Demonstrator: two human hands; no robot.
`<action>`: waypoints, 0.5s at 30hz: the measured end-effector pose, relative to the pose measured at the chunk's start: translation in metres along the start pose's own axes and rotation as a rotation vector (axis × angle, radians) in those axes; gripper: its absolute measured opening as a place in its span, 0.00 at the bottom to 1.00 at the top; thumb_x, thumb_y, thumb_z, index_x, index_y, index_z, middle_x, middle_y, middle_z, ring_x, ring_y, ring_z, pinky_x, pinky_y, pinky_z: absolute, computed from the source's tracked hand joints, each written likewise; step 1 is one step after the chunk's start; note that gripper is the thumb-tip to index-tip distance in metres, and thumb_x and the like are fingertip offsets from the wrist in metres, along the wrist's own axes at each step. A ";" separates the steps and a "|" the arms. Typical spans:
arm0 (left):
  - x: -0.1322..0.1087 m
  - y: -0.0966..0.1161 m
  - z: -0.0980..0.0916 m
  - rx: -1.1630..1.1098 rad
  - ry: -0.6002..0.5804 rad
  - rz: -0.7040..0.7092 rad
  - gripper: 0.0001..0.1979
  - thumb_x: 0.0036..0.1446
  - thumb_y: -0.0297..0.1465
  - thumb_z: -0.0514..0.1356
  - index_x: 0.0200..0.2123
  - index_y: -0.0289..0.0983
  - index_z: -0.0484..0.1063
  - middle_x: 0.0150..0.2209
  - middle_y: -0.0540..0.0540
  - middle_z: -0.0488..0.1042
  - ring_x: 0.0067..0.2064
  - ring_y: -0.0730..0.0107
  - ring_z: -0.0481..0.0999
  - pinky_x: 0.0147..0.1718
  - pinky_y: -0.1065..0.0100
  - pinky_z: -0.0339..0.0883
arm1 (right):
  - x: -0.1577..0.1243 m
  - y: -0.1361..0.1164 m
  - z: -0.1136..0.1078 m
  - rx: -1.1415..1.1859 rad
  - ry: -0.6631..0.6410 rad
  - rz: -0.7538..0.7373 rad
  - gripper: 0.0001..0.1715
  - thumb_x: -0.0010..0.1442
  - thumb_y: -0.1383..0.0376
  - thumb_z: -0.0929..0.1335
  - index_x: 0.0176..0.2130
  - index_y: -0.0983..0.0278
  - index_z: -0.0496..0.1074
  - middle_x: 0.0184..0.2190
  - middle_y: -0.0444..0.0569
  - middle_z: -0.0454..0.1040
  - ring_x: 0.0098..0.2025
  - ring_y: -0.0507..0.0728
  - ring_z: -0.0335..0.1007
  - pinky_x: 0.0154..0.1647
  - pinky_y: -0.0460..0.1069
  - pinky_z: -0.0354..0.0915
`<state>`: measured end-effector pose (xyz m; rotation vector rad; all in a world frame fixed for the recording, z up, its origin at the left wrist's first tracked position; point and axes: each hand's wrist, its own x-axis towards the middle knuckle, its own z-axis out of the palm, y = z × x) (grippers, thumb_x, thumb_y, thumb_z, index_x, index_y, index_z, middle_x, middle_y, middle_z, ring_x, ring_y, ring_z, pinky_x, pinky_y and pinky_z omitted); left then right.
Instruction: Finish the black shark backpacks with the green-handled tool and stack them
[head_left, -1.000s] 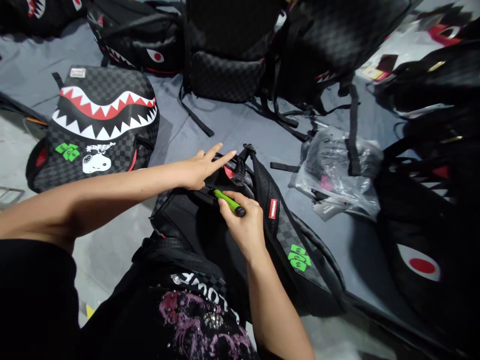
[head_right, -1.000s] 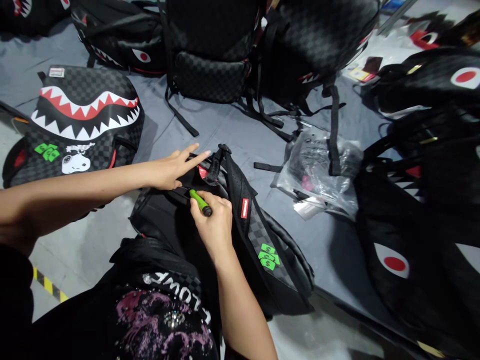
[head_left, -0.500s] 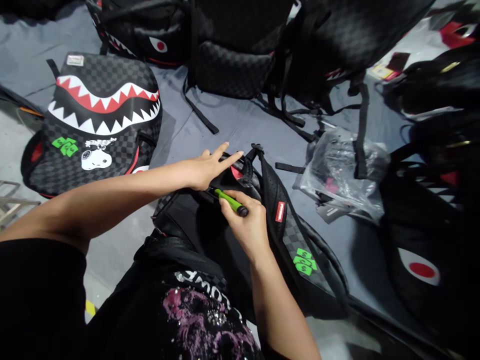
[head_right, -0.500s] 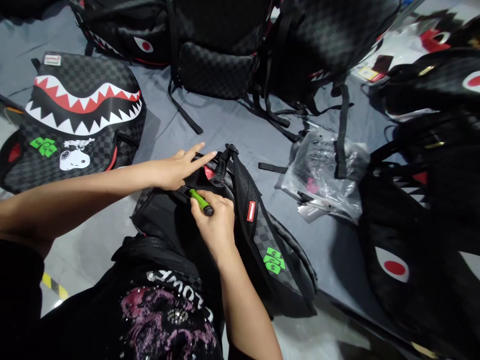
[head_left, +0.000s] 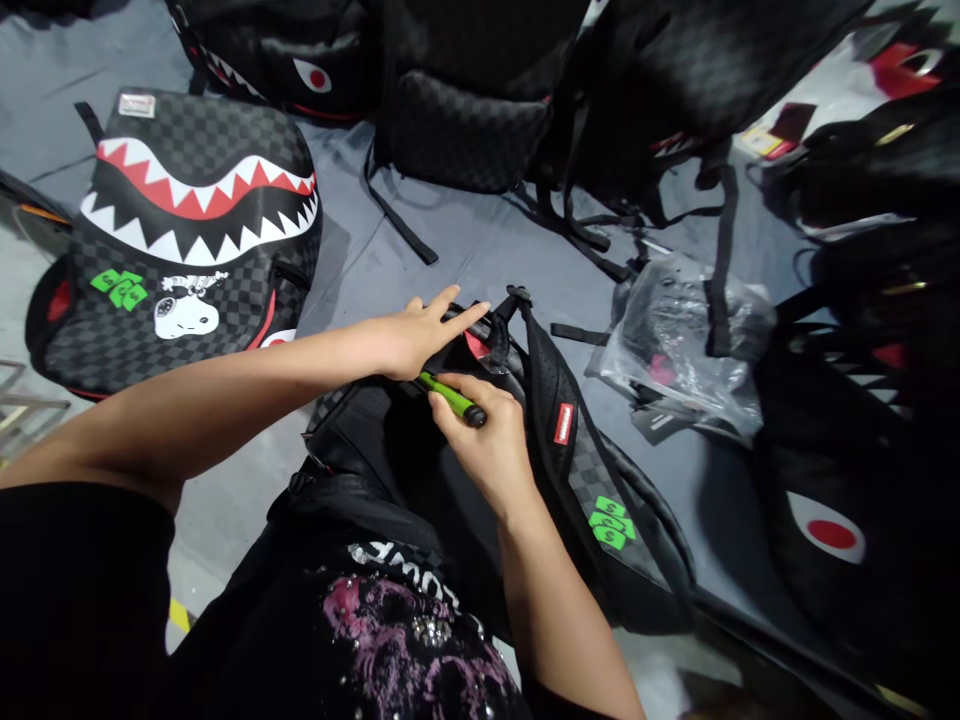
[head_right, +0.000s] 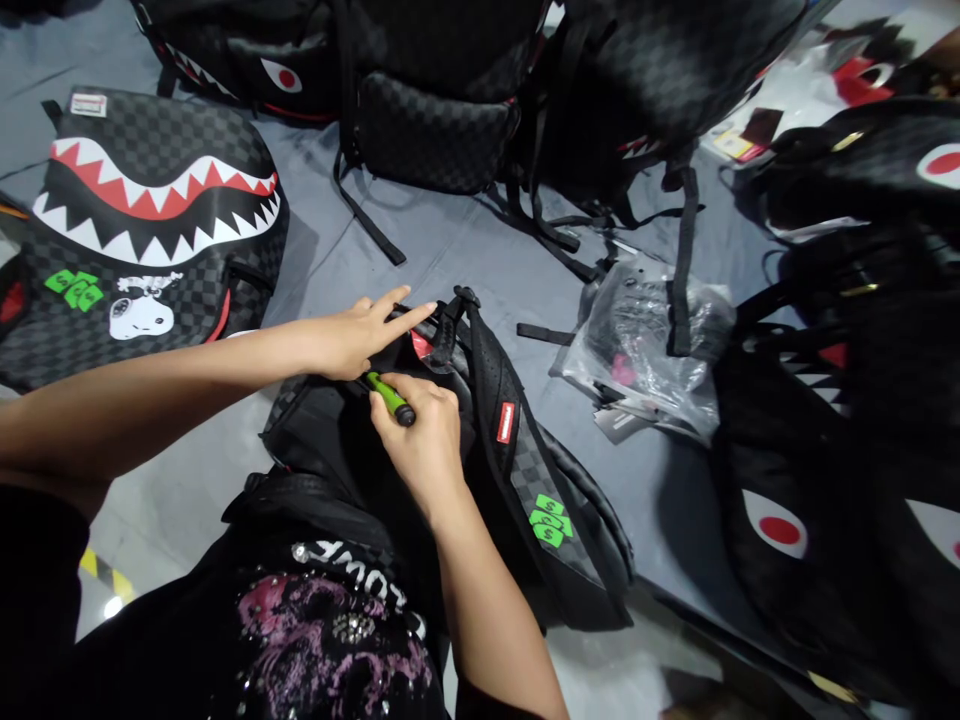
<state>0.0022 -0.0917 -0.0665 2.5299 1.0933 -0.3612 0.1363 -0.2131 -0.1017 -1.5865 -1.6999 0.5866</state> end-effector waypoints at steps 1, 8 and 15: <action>0.000 -0.001 0.001 0.007 0.018 0.012 0.59 0.50 0.17 0.59 0.70 0.56 0.22 0.75 0.38 0.26 0.69 0.38 0.57 0.53 0.53 0.70 | 0.000 0.000 0.000 -0.008 -0.001 0.002 0.10 0.60 0.63 0.69 0.41 0.59 0.79 0.40 0.48 0.83 0.43 0.61 0.79 0.50 0.56 0.70; -0.002 0.002 0.002 0.009 0.031 -0.005 0.57 0.50 0.15 0.57 0.72 0.53 0.27 0.75 0.38 0.26 0.68 0.39 0.59 0.54 0.53 0.68 | -0.001 0.001 0.000 -0.012 0.009 0.036 0.10 0.60 0.62 0.69 0.41 0.59 0.78 0.40 0.49 0.83 0.43 0.61 0.79 0.49 0.55 0.71; -0.003 0.003 0.002 0.000 0.052 -0.001 0.55 0.51 0.16 0.57 0.72 0.51 0.29 0.75 0.36 0.30 0.68 0.39 0.59 0.54 0.53 0.68 | -0.005 0.000 -0.001 -0.075 0.050 0.071 0.09 0.60 0.61 0.68 0.39 0.59 0.78 0.38 0.49 0.83 0.42 0.62 0.79 0.47 0.56 0.70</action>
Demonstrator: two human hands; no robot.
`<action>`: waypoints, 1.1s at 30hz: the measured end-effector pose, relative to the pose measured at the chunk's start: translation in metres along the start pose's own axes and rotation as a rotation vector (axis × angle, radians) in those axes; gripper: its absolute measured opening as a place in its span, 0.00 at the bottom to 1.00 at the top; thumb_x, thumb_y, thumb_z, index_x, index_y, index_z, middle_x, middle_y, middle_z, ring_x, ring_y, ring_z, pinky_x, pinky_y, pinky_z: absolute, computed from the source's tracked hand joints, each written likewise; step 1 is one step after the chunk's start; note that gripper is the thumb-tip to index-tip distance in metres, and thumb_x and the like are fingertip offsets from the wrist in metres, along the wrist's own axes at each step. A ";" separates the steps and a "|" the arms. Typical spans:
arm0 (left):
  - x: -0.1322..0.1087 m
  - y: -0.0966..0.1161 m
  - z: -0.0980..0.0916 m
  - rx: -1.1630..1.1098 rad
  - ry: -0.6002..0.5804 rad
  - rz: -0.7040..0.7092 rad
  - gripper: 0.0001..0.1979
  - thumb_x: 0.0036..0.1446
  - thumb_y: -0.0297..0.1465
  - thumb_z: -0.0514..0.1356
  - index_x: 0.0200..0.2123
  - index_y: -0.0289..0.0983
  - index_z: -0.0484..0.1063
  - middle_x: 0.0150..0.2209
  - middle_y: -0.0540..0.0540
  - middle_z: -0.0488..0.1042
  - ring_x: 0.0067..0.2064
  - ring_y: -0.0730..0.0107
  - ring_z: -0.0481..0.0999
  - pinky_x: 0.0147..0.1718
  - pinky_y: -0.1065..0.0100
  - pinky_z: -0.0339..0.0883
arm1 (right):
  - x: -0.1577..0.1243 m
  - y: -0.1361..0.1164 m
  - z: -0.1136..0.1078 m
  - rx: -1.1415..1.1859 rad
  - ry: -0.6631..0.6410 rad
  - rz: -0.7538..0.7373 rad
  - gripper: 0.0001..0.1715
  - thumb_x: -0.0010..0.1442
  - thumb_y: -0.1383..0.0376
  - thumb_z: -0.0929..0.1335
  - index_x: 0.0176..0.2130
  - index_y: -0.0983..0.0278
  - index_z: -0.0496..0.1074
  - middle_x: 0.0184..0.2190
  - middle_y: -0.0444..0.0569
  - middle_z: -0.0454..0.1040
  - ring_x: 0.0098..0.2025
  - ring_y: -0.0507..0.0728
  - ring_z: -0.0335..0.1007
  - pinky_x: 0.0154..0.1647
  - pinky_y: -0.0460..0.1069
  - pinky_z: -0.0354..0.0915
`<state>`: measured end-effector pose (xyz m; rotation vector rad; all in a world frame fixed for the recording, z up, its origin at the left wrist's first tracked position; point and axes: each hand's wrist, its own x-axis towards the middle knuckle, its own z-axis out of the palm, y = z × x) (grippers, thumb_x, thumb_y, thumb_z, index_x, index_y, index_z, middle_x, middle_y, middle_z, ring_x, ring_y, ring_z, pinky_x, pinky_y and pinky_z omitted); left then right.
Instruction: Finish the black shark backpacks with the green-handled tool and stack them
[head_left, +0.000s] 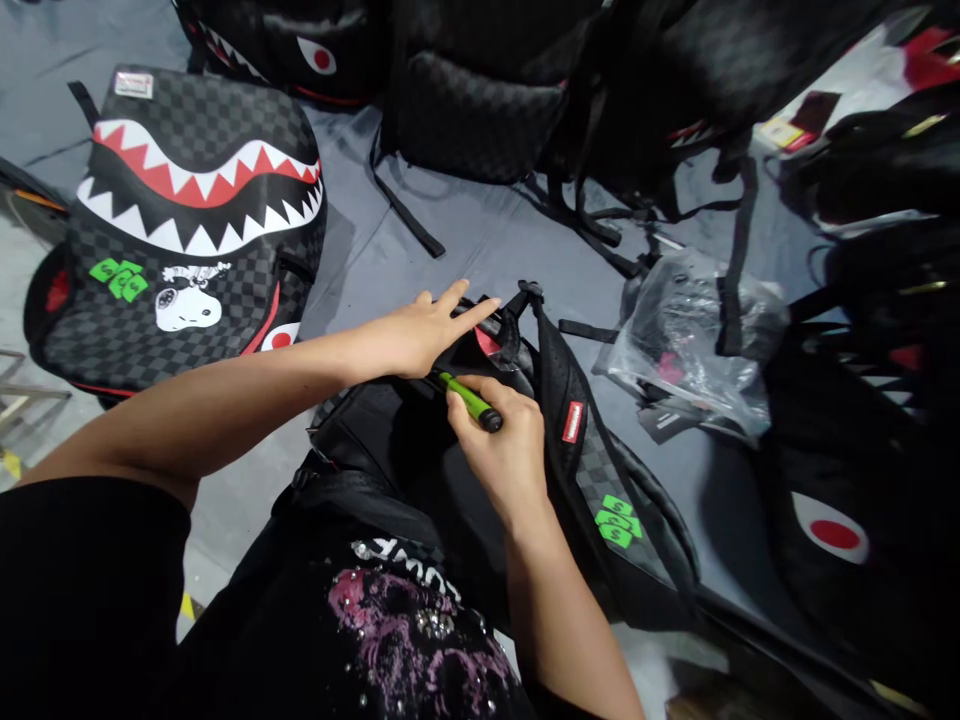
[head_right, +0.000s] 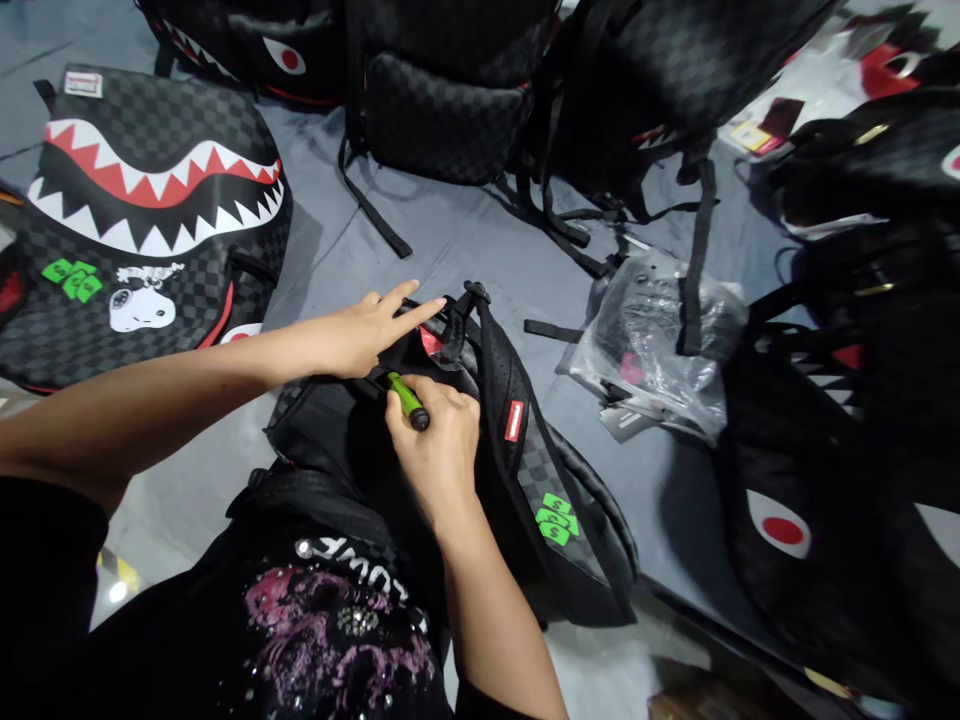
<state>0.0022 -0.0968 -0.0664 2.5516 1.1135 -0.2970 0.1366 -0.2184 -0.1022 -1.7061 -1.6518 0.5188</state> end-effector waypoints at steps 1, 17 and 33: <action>0.000 0.000 0.000 0.000 0.001 -0.002 0.55 0.52 0.16 0.58 0.73 0.51 0.29 0.75 0.36 0.31 0.68 0.39 0.59 0.55 0.53 0.68 | 0.000 0.000 0.000 -0.017 0.019 0.011 0.09 0.60 0.61 0.69 0.39 0.59 0.78 0.37 0.49 0.83 0.41 0.62 0.79 0.46 0.56 0.70; 0.006 -0.009 0.014 -0.035 0.096 0.059 0.53 0.53 0.22 0.58 0.72 0.53 0.28 0.75 0.41 0.31 0.65 0.41 0.62 0.51 0.53 0.69 | 0.001 0.003 -0.006 0.030 -0.036 0.027 0.11 0.60 0.62 0.69 0.42 0.61 0.79 0.40 0.49 0.83 0.43 0.62 0.79 0.48 0.56 0.71; 0.003 -0.001 0.000 -0.005 -0.014 0.021 0.54 0.52 0.17 0.57 0.73 0.48 0.29 0.74 0.33 0.30 0.66 0.38 0.59 0.54 0.54 0.65 | 0.003 0.007 0.002 0.142 -0.041 0.015 0.11 0.59 0.62 0.70 0.42 0.60 0.80 0.40 0.48 0.83 0.42 0.61 0.80 0.50 0.56 0.70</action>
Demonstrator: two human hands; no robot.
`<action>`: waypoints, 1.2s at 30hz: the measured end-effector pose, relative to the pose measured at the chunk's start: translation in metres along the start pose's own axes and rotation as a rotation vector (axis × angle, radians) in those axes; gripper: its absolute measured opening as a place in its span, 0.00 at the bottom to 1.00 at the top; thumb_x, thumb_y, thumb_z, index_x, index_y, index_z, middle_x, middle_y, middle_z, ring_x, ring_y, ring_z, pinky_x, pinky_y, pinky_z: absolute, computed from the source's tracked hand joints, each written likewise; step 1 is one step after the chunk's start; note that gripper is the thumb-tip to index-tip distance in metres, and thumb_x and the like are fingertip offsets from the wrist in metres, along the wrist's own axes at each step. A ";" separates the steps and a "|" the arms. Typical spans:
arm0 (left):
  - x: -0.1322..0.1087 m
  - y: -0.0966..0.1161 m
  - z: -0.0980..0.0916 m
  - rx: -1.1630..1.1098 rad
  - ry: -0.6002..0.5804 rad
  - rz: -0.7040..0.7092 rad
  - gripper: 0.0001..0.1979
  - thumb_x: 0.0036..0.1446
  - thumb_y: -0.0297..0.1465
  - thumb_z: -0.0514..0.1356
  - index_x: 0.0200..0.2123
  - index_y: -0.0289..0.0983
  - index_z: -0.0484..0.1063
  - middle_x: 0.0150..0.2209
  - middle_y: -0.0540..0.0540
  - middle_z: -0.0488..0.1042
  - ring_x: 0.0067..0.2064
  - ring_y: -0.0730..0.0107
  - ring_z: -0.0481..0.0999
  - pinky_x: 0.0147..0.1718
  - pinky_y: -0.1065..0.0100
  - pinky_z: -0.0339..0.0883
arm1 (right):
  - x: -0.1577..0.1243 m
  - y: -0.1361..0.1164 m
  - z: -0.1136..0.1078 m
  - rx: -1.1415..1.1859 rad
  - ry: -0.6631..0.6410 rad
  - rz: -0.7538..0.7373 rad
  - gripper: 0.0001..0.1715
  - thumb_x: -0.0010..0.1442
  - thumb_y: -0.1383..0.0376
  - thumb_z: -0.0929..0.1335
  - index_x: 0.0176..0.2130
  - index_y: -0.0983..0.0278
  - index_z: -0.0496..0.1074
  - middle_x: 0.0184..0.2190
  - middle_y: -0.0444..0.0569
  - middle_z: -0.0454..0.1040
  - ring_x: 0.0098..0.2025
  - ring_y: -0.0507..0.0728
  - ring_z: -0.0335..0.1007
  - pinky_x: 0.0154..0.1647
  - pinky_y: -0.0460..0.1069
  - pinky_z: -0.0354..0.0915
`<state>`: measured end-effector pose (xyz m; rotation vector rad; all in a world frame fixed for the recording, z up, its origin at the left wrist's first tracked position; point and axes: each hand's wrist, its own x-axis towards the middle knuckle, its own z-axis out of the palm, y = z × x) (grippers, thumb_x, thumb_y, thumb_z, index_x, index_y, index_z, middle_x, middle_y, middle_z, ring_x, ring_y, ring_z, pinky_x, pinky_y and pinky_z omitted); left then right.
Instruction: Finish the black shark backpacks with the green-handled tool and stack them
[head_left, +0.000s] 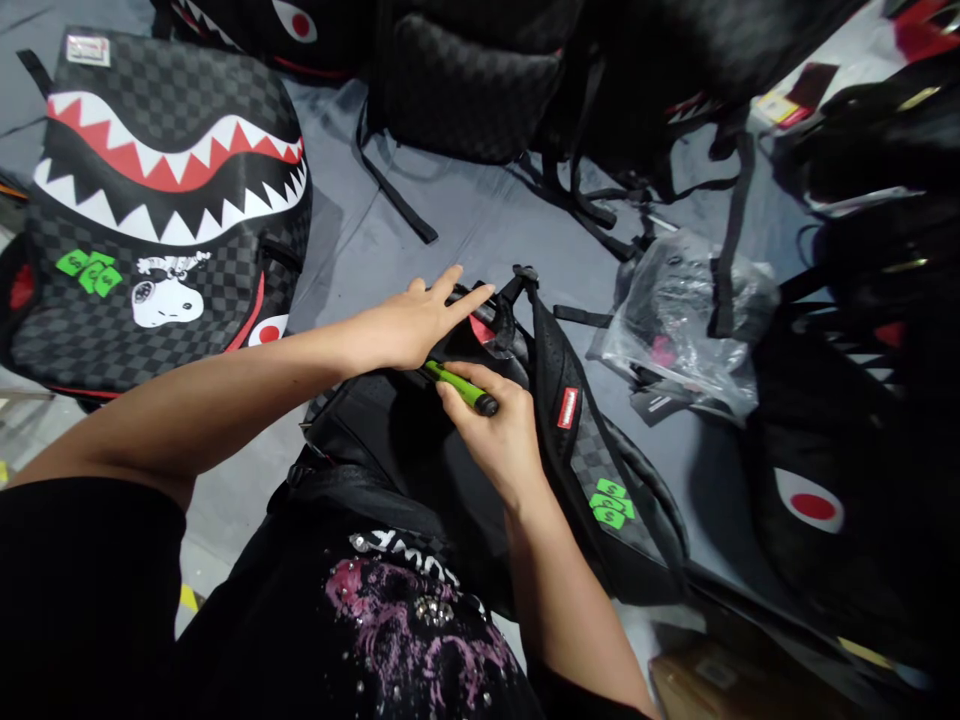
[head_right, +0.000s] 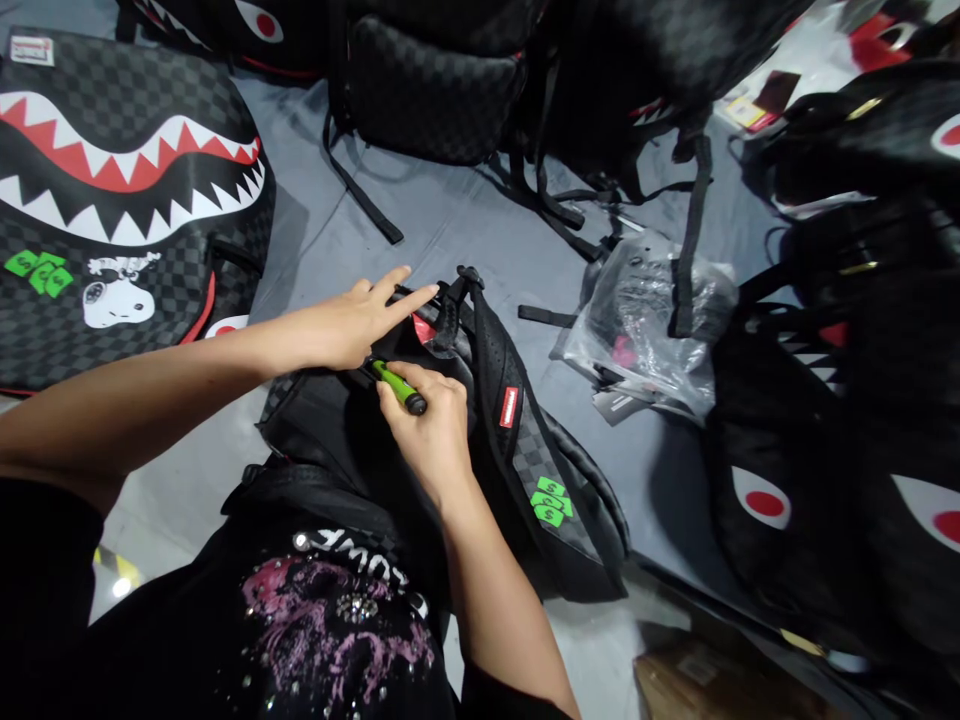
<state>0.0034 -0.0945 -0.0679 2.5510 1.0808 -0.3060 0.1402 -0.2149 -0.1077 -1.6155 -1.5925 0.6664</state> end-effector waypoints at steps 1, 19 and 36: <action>0.000 0.000 0.000 -0.003 -0.005 -0.003 0.54 0.52 0.17 0.57 0.73 0.48 0.29 0.74 0.33 0.30 0.67 0.38 0.59 0.54 0.54 0.65 | 0.000 0.000 0.000 -0.013 0.006 -0.003 0.11 0.59 0.62 0.70 0.42 0.60 0.80 0.40 0.49 0.83 0.42 0.61 0.80 0.50 0.57 0.70; 0.001 -0.001 0.001 0.010 -0.018 -0.013 0.55 0.51 0.16 0.57 0.72 0.50 0.27 0.75 0.37 0.29 0.68 0.42 0.58 0.55 0.56 0.65 | 0.000 -0.008 0.005 -0.141 0.070 -0.032 0.10 0.59 0.63 0.70 0.41 0.60 0.80 0.39 0.50 0.83 0.42 0.62 0.79 0.49 0.57 0.69; -0.003 -0.001 -0.001 0.000 -0.016 -0.015 0.55 0.53 0.17 0.57 0.72 0.51 0.26 0.75 0.38 0.29 0.68 0.43 0.58 0.55 0.56 0.65 | -0.003 -0.018 0.006 -0.219 0.046 -0.024 0.09 0.59 0.64 0.70 0.42 0.60 0.79 0.39 0.49 0.83 0.42 0.61 0.79 0.48 0.56 0.66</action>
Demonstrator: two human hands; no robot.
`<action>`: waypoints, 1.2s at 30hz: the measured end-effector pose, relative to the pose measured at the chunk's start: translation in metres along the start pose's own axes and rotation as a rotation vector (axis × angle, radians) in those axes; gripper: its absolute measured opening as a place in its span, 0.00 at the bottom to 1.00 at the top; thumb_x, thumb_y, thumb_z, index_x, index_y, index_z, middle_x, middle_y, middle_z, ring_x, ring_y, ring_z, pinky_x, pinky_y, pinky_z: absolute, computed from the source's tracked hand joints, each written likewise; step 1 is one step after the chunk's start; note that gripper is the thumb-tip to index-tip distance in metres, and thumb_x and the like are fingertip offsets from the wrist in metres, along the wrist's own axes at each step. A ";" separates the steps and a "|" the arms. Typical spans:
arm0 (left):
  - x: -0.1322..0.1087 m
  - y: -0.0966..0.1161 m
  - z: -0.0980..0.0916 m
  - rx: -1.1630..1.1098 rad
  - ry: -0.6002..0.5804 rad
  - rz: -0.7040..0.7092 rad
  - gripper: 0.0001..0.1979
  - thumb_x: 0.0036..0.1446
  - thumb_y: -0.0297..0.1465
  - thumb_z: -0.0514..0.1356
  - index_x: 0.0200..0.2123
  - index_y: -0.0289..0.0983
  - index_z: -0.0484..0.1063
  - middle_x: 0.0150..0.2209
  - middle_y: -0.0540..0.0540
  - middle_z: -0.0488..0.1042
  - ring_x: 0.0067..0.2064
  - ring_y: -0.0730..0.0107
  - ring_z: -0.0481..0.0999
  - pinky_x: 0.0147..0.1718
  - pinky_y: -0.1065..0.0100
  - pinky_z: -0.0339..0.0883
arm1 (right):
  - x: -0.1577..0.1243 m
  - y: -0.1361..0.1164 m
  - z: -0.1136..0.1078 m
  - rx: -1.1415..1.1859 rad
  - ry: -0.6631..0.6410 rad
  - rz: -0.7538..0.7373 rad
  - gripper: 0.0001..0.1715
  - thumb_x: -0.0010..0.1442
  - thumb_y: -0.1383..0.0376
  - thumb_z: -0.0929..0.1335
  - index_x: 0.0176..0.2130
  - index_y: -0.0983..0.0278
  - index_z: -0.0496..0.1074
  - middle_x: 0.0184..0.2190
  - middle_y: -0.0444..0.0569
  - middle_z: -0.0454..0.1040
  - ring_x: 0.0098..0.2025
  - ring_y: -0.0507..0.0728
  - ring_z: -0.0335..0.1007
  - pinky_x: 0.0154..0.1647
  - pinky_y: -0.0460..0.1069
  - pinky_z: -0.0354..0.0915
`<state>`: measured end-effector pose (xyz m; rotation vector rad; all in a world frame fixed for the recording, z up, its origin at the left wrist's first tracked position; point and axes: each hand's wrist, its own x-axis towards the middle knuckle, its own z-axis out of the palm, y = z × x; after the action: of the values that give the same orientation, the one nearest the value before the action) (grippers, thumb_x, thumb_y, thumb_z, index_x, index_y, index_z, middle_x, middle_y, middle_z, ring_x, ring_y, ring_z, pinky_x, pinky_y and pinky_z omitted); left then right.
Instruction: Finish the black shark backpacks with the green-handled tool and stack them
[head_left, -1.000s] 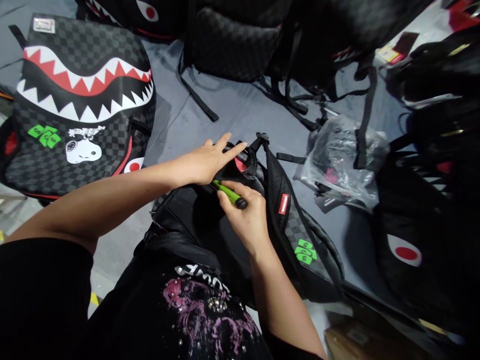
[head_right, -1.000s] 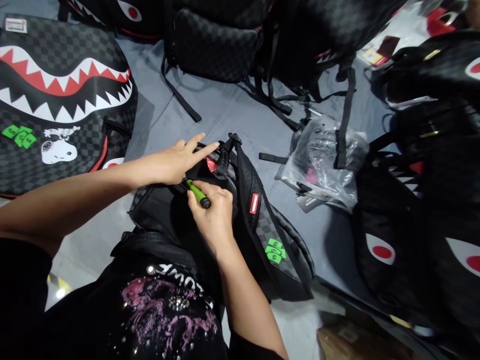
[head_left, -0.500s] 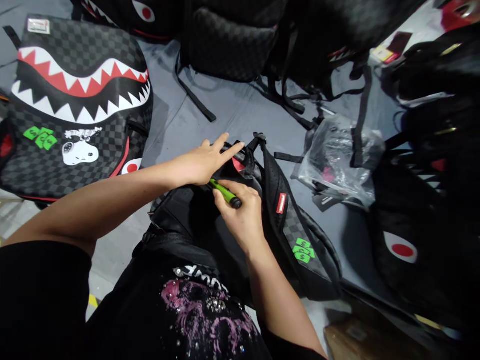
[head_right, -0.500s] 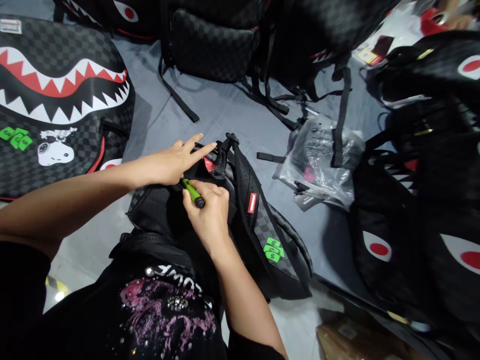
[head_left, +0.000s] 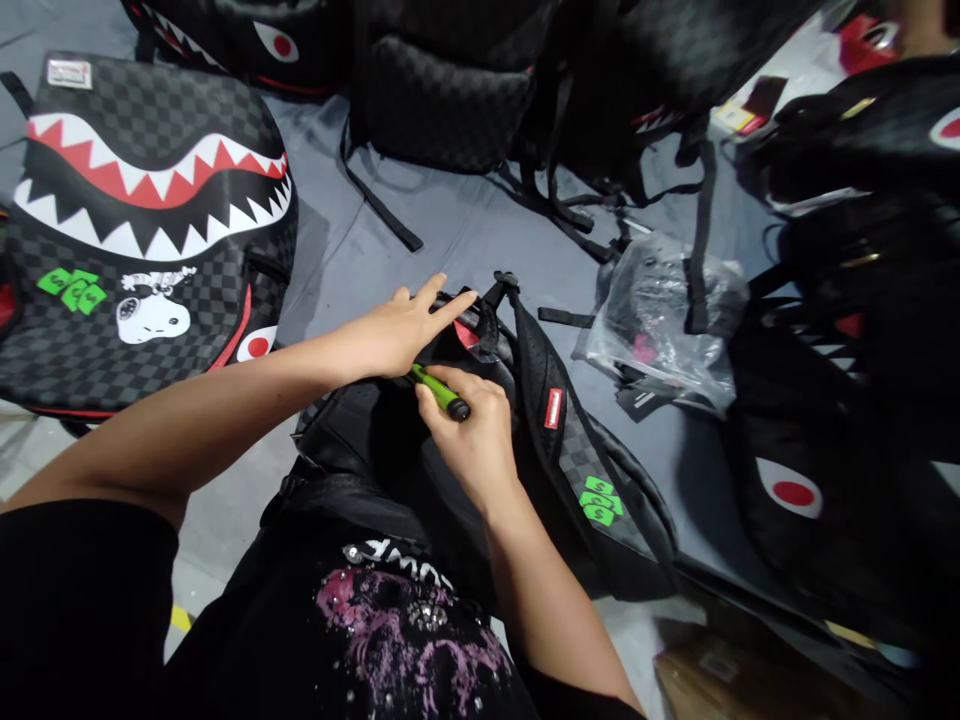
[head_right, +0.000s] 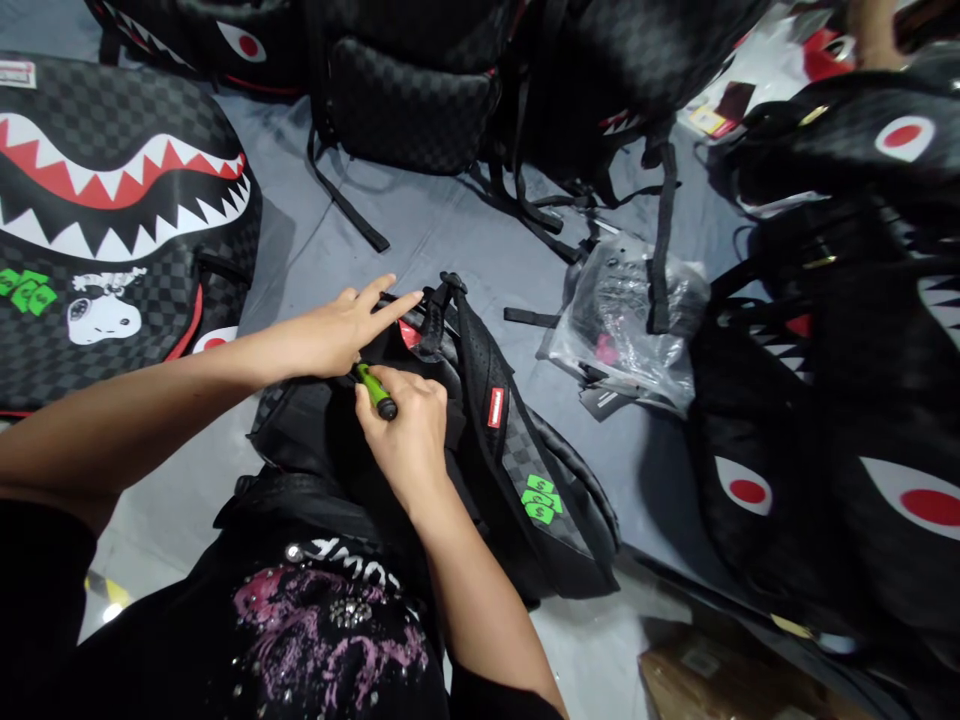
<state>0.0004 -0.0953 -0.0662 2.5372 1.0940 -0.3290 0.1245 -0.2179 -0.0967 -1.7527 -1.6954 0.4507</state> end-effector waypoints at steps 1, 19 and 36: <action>0.000 0.000 0.000 -0.002 0.009 0.003 0.54 0.53 0.17 0.56 0.72 0.51 0.27 0.75 0.38 0.30 0.68 0.43 0.58 0.55 0.56 0.65 | 0.000 0.000 0.000 0.004 -0.004 0.007 0.09 0.60 0.64 0.70 0.41 0.60 0.79 0.38 0.49 0.83 0.41 0.61 0.79 0.47 0.55 0.67; -0.003 -0.002 0.007 -0.016 0.093 0.026 0.51 0.54 0.18 0.56 0.73 0.50 0.31 0.74 0.37 0.35 0.66 0.46 0.60 0.54 0.56 0.66 | 0.000 0.009 0.000 0.063 0.026 0.081 0.10 0.60 0.62 0.69 0.40 0.60 0.79 0.38 0.49 0.83 0.42 0.62 0.80 0.46 0.56 0.68; -0.002 -0.001 0.004 -0.015 0.057 0.021 0.53 0.53 0.17 0.56 0.72 0.51 0.28 0.75 0.36 0.31 0.68 0.43 0.57 0.57 0.53 0.63 | 0.000 0.013 -0.004 0.056 0.053 0.083 0.10 0.59 0.61 0.69 0.39 0.61 0.79 0.38 0.50 0.83 0.41 0.63 0.80 0.46 0.57 0.70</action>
<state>-0.0017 -0.0977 -0.0698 2.5577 1.0858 -0.2435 0.1371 -0.2187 -0.1024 -1.7835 -1.5634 0.4792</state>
